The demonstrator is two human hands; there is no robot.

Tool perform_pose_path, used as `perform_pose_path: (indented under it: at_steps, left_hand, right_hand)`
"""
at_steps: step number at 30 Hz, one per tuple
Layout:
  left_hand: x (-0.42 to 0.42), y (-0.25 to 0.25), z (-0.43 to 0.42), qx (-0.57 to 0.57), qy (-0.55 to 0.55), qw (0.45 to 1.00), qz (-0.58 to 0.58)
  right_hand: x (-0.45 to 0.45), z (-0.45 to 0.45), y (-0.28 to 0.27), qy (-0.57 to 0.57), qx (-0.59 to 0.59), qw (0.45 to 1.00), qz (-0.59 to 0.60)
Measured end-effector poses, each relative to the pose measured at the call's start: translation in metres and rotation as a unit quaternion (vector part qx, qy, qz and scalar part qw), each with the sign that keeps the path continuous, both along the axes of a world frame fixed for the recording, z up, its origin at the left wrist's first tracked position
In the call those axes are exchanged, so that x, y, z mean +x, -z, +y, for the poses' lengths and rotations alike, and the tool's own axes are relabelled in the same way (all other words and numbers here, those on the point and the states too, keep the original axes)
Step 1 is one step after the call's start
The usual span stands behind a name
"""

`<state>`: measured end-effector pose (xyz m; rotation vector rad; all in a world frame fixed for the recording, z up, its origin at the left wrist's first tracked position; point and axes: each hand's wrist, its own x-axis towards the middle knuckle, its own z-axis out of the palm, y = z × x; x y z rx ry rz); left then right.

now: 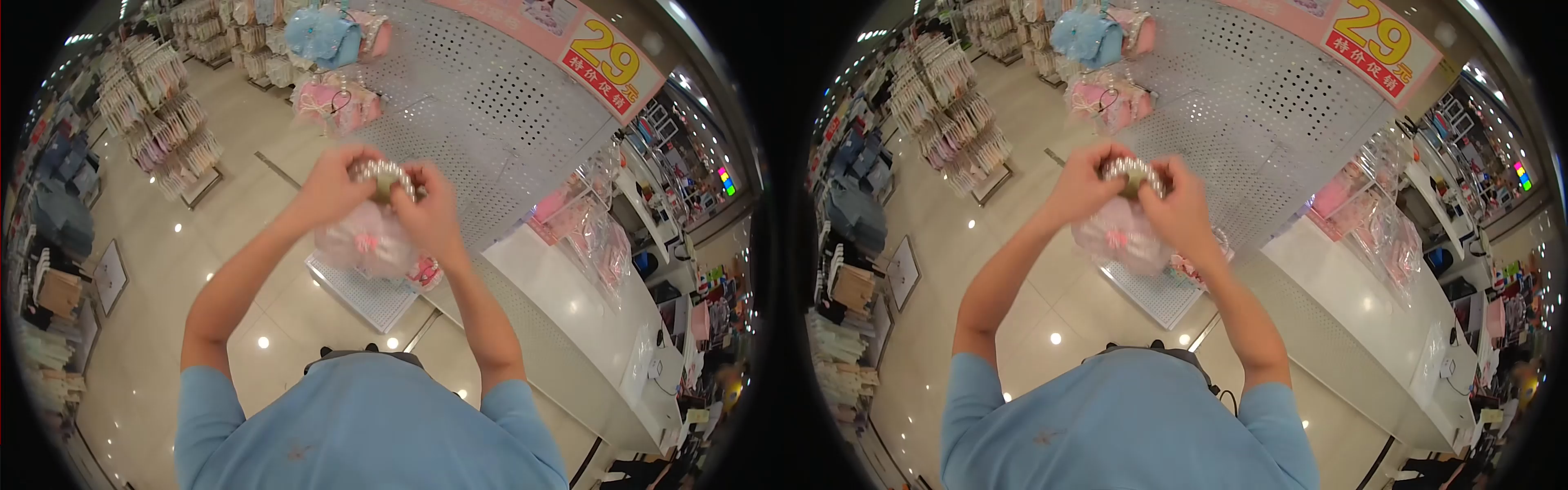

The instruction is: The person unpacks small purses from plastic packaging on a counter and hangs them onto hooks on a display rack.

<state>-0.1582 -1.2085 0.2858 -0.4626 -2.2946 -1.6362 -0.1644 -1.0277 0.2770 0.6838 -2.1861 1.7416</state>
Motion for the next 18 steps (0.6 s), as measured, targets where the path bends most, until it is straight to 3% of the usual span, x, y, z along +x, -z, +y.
perform_pose_path:
  at_steps: [5,7,15,18]
  left_hand:
    - [-0.071,-0.008,-0.01,-0.036,0.004,0.999,0.016]
    - [-0.088,-0.006,-0.014,0.009,0.029,0.999,0.028]
    - [-0.162,-0.007,-0.025,0.006,0.12,0.993,-0.001]
    - [-0.195,0.0,-0.022,-0.018,0.162,0.985,-0.056]
  right_hand:
    - [-0.068,-0.011,-0.004,0.016,-0.029,0.999,-0.009]
    - [-0.084,-0.016,0.0,0.018,-0.036,0.999,-0.012]
    - [-0.133,-0.025,0.004,0.063,-0.089,0.993,-0.048]
    - [-0.148,-0.02,0.004,0.094,-0.058,0.992,-0.064]
